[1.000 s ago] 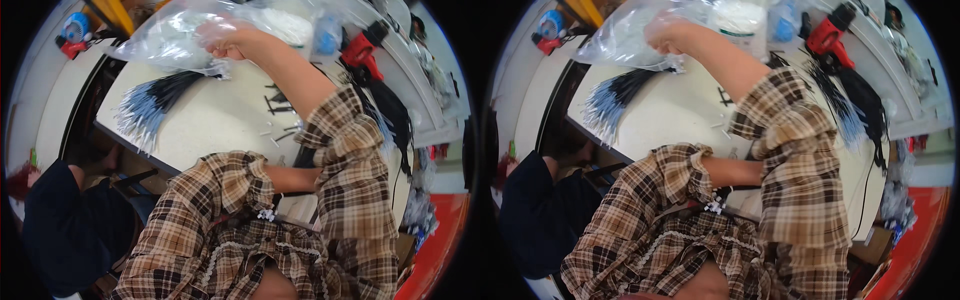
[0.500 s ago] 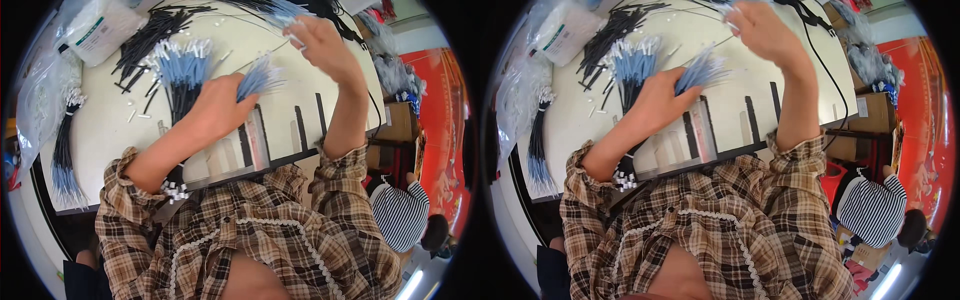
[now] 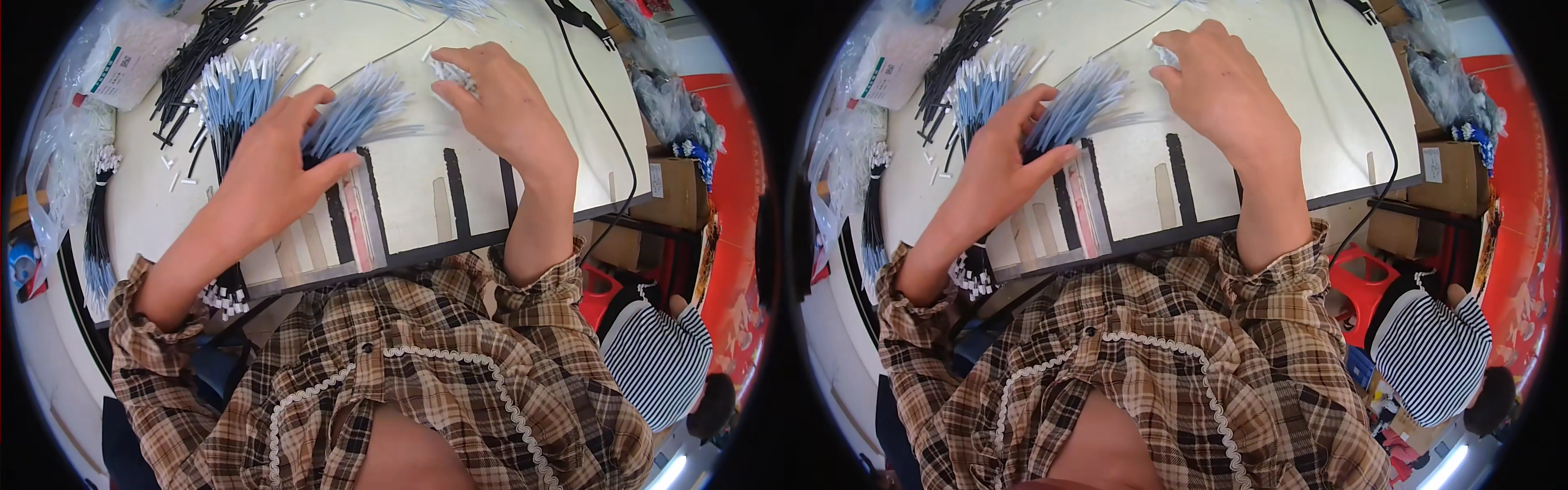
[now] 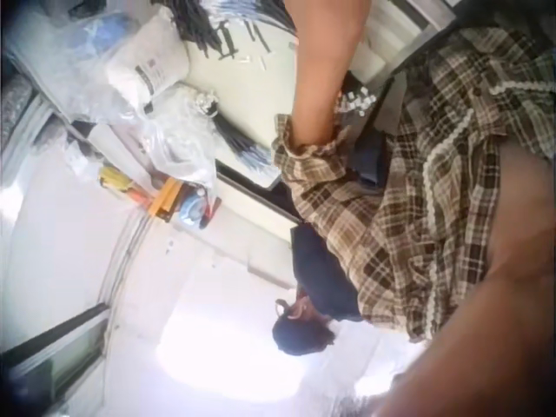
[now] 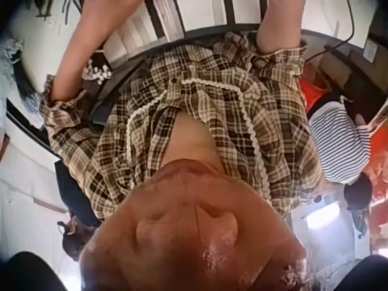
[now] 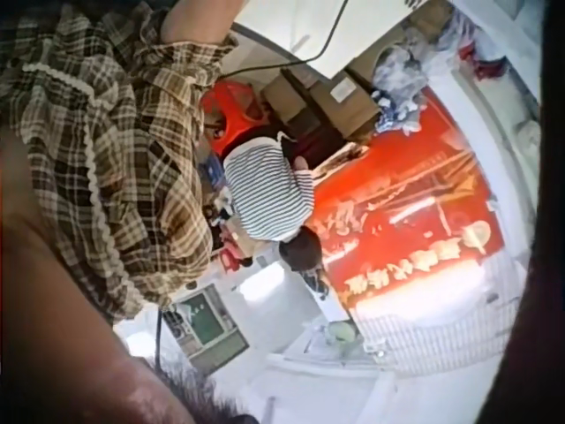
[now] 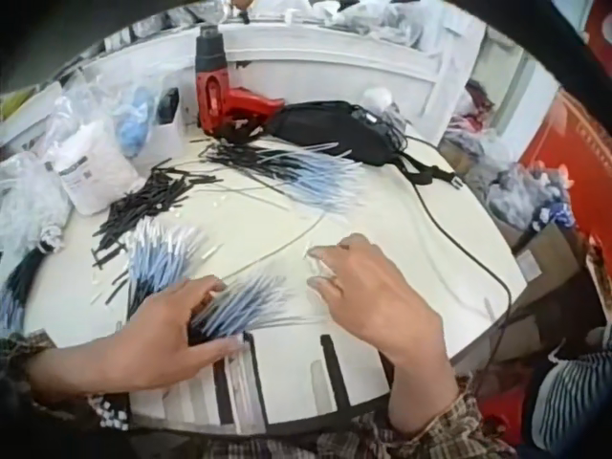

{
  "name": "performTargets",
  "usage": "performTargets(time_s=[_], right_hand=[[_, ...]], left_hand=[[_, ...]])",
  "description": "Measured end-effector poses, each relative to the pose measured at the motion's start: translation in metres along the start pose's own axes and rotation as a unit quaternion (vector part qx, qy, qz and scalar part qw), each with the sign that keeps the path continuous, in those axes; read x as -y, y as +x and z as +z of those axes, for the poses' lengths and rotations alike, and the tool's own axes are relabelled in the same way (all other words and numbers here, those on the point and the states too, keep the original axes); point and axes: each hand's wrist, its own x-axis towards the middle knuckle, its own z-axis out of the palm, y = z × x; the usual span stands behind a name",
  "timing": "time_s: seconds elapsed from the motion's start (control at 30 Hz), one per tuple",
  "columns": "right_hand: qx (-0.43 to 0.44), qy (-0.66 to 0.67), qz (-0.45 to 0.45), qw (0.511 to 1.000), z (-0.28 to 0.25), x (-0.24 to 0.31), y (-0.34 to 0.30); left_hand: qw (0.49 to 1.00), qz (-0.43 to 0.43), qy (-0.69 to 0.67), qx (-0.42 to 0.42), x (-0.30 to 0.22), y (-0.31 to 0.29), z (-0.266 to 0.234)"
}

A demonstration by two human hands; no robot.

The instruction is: Assembling small electronic components by attaching connectors to wire bundles.

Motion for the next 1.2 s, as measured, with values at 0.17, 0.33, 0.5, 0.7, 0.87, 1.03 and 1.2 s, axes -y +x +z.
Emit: performTargets(time_s=[0.17,0.33,0.5,0.7,0.87,1.03,1.2], right_hand=[[-0.079,-0.041,-0.073,0.993,-0.013,-0.019,0.002],[-0.094,-0.015,-0.051,0.994,-0.011,-0.005,0.001],[0.031,0.053,-0.059,0.996,-0.004,0.008,-0.001],[0.032,0.103,-0.094,0.990,0.021,0.005,-0.005],[0.057,0.112,-0.079,0.989,0.022,0.004,-0.008],[0.032,0.173,-0.040,0.984,0.000,0.000,-0.004],[0.098,0.151,0.007,0.984,-0.005,0.004,-0.010]], left_hand=[[1.000,0.021,0.010,-0.009,-0.010,0.003,-0.006],[0.998,0.026,0.058,-0.012,-0.008,0.006,-0.004],[0.978,0.164,0.098,-0.086,-0.012,0.018,0.018],[0.976,0.172,0.088,-0.100,-0.005,0.029,0.042],[0.980,0.157,0.077,-0.097,-0.005,0.034,0.048],[0.983,0.149,0.051,-0.094,-0.005,0.037,0.043],[0.978,0.162,-0.034,-0.126,-0.002,0.041,0.039]])
